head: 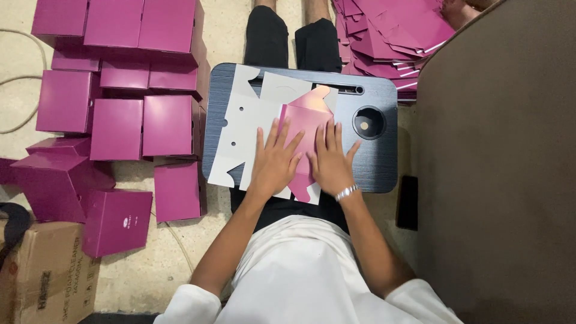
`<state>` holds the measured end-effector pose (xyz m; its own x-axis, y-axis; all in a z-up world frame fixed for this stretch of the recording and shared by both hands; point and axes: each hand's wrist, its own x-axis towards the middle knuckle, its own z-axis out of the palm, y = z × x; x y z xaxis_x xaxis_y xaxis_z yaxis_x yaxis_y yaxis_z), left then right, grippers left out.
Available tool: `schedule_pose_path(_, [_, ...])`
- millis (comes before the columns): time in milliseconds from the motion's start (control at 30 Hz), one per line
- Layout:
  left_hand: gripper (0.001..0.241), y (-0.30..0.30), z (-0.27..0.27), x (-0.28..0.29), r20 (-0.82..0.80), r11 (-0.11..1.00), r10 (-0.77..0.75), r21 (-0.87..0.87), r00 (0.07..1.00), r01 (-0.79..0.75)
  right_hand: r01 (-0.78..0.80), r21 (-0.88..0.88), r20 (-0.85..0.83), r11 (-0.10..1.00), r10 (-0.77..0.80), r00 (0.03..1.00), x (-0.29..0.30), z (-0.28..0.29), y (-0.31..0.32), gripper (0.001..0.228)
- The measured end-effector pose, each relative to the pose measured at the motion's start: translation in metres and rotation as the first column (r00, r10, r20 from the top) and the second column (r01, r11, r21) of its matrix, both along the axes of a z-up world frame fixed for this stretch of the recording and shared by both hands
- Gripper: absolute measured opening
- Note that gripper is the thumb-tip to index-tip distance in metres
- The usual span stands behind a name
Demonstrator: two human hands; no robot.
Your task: Folding flat cardboard templates into small purple boxes on a lap desk while sitting on the floor.
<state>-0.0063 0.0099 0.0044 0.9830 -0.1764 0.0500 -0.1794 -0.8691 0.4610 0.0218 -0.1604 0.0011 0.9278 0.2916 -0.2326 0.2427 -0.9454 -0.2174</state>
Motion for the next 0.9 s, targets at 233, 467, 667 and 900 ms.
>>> schedule_pose_path(233, [0.073, 0.009, -0.025, 0.005, 0.048, 0.897, 0.352, -0.301, 0.935, -0.322, 0.048, 0.095, -0.022, 0.994, -0.046, 0.999, -0.054, -0.004, -0.018, 0.071])
schedule_pose_path(467, [0.054, 0.043, -0.011, 0.003, 0.032, 0.944, 0.279, -0.190, 0.960, -0.268, 0.172, 0.219, -0.005, 0.960, -0.175, 0.985, -0.044, 0.003, -0.016, 0.077])
schedule_pose_path(667, [0.075, 0.036, 0.002, 0.002, -0.098, 0.981, 0.191, -0.002, 0.977, -0.192, 0.198, 0.370, -0.057, 0.908, -0.190, 0.980, -0.035, 0.007, -0.017, 0.079])
schedule_pose_path(900, [0.063, 0.042, -0.030, -0.009, 0.017, 0.953, 0.052, 0.299, 0.998, -0.055, 0.078, 0.659, -0.172, 0.748, 0.049, 0.984, -0.032, 0.035, -0.004, 0.067])
